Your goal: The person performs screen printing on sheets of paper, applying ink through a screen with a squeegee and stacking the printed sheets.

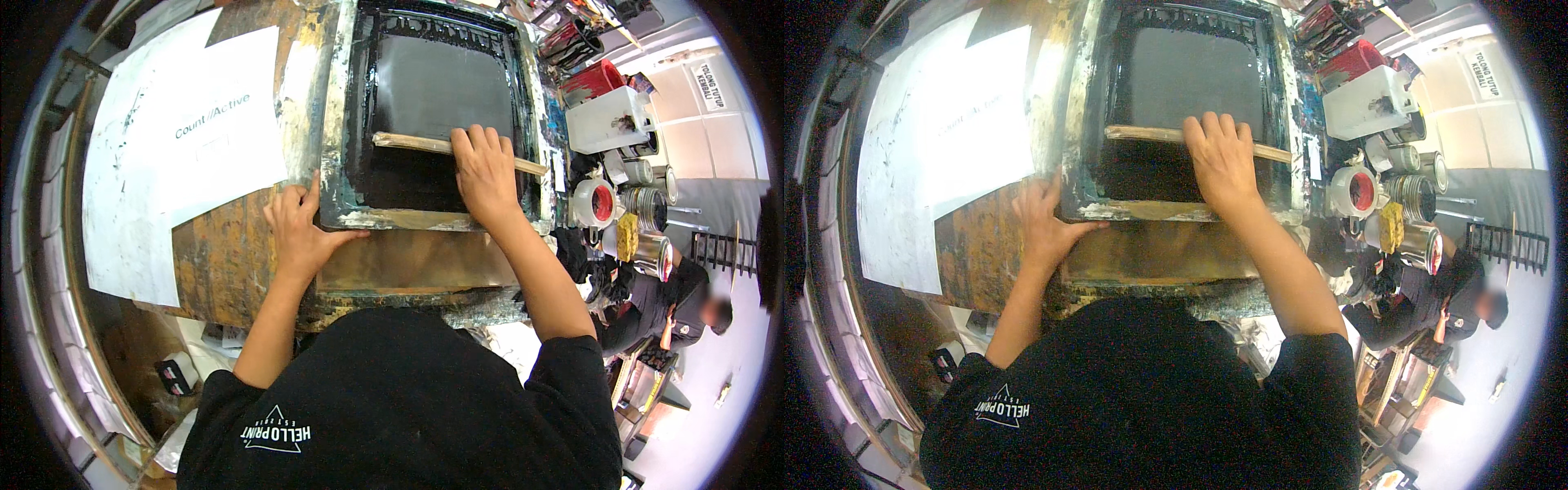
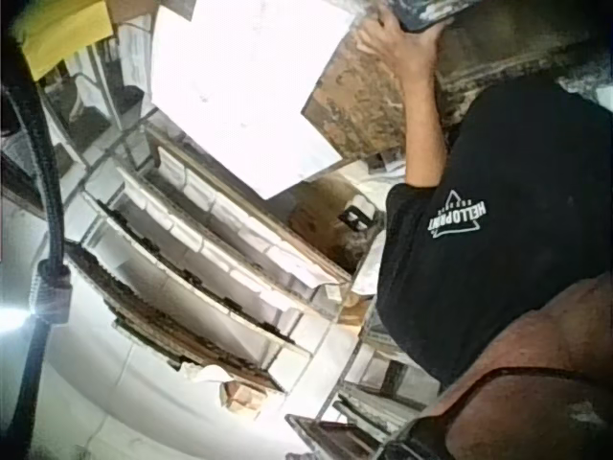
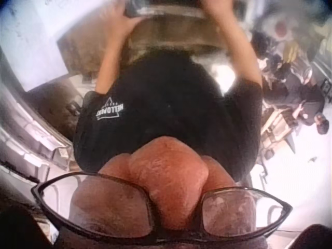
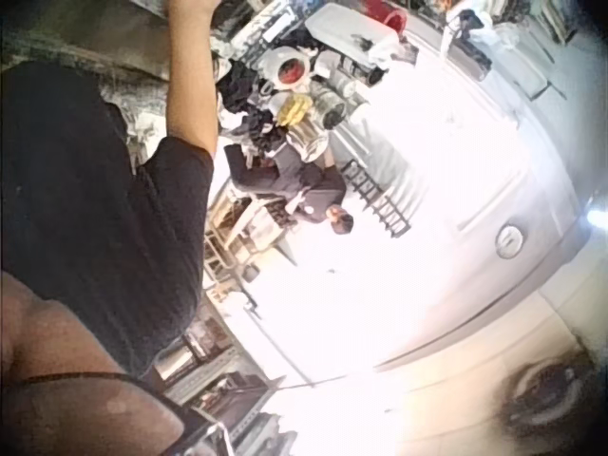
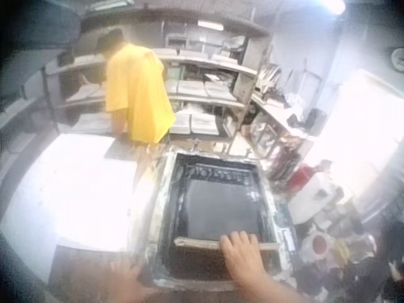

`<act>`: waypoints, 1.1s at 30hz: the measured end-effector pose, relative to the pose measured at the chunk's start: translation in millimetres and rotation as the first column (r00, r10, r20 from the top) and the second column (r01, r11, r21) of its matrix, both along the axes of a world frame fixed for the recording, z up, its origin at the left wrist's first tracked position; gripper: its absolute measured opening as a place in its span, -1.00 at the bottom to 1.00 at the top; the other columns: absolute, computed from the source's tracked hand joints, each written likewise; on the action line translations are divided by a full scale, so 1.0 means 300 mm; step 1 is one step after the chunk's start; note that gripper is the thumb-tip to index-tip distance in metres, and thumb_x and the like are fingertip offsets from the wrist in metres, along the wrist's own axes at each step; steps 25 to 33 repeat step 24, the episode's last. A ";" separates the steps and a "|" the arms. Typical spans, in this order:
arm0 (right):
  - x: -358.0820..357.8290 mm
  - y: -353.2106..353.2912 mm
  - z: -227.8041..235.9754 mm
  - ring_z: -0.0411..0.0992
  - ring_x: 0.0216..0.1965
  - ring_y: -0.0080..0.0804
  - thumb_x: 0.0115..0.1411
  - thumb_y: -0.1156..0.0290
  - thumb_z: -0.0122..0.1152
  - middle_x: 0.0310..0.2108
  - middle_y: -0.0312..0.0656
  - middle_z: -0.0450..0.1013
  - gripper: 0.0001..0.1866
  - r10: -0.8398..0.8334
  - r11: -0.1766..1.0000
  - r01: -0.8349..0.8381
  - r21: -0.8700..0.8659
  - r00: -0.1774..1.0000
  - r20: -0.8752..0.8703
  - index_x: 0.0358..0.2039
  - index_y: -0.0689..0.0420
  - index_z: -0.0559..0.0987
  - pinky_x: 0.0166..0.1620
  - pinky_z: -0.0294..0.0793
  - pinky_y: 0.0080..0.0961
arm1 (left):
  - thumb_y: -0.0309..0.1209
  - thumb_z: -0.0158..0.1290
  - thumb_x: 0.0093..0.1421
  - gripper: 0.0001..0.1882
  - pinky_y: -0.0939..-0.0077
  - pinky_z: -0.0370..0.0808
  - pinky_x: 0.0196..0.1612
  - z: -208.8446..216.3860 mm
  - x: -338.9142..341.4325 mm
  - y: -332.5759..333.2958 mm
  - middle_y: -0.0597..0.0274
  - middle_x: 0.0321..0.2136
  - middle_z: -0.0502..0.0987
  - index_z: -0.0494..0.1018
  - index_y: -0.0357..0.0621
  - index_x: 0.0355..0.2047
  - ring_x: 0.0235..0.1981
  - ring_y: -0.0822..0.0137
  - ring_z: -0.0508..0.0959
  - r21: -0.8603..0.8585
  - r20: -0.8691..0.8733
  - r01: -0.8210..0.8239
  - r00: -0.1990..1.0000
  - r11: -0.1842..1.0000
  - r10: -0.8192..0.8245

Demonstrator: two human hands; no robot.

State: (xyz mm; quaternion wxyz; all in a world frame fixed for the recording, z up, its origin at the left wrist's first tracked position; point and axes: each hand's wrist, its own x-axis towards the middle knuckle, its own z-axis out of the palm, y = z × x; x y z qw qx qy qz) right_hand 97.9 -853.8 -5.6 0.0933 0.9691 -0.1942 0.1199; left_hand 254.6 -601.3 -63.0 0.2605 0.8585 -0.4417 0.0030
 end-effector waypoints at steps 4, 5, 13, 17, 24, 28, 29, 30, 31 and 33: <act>0.005 0.005 -0.015 0.39 -0.22 -0.21 0.14 0.46 0.09 -0.33 -0.19 0.38 -0.84 -0.001 1.000 0.001 -0.004 1.000 -0.023 -0.23 0.03 0.47 -0.19 0.36 -0.27 | 0.34 0.39 -0.38 0.23 0.16 0.15 0.05 0.002 0.003 0.008 0.19 -0.22 0.36 0.42 -0.18 0.25 -0.10 0.14 0.34 0.024 0.029 0.004 1.000 1.000 -0.005; 0.001 0.012 -0.013 0.39 -0.22 -0.21 0.14 0.46 0.09 -0.32 -0.20 0.38 -0.84 0.003 1.000 -0.003 -0.014 1.000 -0.025 -0.23 0.03 0.47 -0.19 0.36 -0.27 | 0.34 0.39 -0.38 0.23 0.16 0.15 0.05 0.005 0.004 0.006 0.19 -0.22 0.36 0.42 -0.18 0.25 -0.10 0.15 0.35 0.025 0.021 0.003 1.000 1.000 -0.003; -0.116 0.124 0.032 0.41 -0.18 -0.20 0.14 0.47 0.10 -0.29 -0.20 0.40 -0.81 0.053 0.996 -0.046 0.074 0.994 -0.091 -0.20 0.07 0.46 -0.17 0.37 -0.23 | 0.39 0.37 -0.40 0.28 0.10 0.13 0.12 0.006 -0.004 0.000 0.14 -0.17 0.41 0.40 -0.18 0.27 -0.03 0.14 0.36 0.054 -0.035 -0.012 0.999 0.998 0.014; -0.111 0.093 0.123 0.39 -0.04 -0.06 0.04 0.42 0.25 -0.17 -0.05 0.40 -0.62 0.139 0.958 -0.116 0.263 0.988 -0.069 -0.09 0.15 0.44 -0.05 0.40 -0.14 | 0.48 0.33 -0.42 0.37 0.01 0.08 0.20 -0.009 0.002 0.008 0.12 -0.14 0.46 0.33 -0.15 0.33 0.05 0.15 0.36 0.042 -0.010 -0.047 0.999 0.998 0.048; -0.193 0.202 0.271 0.32 0.12 0.04 0.00 0.58 0.23 0.08 0.03 0.39 -0.42 -0.013 0.969 0.014 0.248 1.000 -0.005 0.10 0.04 0.48 0.27 0.19 0.03 | -0.15 0.56 -0.16 0.14 0.41 0.50 0.05 0.086 -0.001 -0.017 -0.13 0.09 0.52 0.22 -0.14 0.39 -0.04 0.15 0.61 -0.556 -0.530 -0.102 0.808 0.825 -0.257; -0.193 0.202 0.271 0.32 0.12 0.04 0.00 0.58 0.23 0.08 0.03 0.39 -0.42 -0.013 0.969 0.014 0.248 1.000 -0.005 0.10 0.04 0.48 0.27 0.19 0.03 | -0.15 0.56 -0.16 0.14 0.41 0.50 0.05 0.086 -0.001 -0.017 -0.13 0.09 0.52 0.22 -0.14 0.39 -0.04 0.15 0.61 -0.556 -0.530 -0.102 0.808 0.825 -0.257; -0.193 0.202 0.271 0.32 0.12 0.04 0.00 0.58 0.23 0.08 0.03 0.39 -0.42 -0.013 0.969 0.014 0.248 1.000 -0.005 0.10 0.04 0.48 0.27 0.19 0.03 | -0.15 0.56 -0.16 0.14 0.41 0.50 0.05 0.086 -0.001 -0.017 -0.13 0.09 0.52 0.22 -0.14 0.39 -0.04 0.15 0.61 -0.556 -0.530 -0.102 0.808 0.825 -0.257; -0.193 0.202 0.271 0.32 0.12 0.04 0.00 0.58 0.23 0.08 0.03 0.39 -0.42 -0.013 0.969 0.014 0.248 1.000 -0.005 0.10 0.04 0.48 0.27 0.19 0.03 | -0.15 0.56 -0.16 0.14 0.41 0.50 0.05 0.086 -0.001 -0.017 -0.13 0.09 0.52 0.22 -0.14 0.39 -0.04 0.15 0.61 -0.556 -0.530 -0.102 0.808 0.825 -0.257; -0.193 0.202 0.271 0.32 0.12 0.04 0.00 0.58 0.23 0.08 0.03 0.39 -0.42 -0.013 0.969 0.014 0.248 1.000 -0.005 0.10 0.04 0.48 0.27 0.19 0.03 | -0.15 0.56 -0.16 0.14 0.41 0.50 0.05 0.086 -0.001 -0.017 -0.13 0.09 0.52 0.22 -0.14 0.39 -0.04 0.15 0.61 -0.556 -0.530 -0.102 0.808 0.825 -0.257; -0.193 0.202 0.271 0.32 0.12 0.04 0.00 0.58 0.23 0.08 0.03 0.39 -0.42 -0.013 0.969 0.014 0.248 1.000 -0.005 0.10 0.04 0.48 0.27 0.19 0.03 | -0.15 0.56 -0.16 0.14 0.41 0.50 0.05 0.086 -0.001 -0.017 -0.13 0.09 0.52 0.22 -0.14 0.39 -0.04 0.15 0.61 -0.556 -0.530 -0.102 0.808 0.825 -0.257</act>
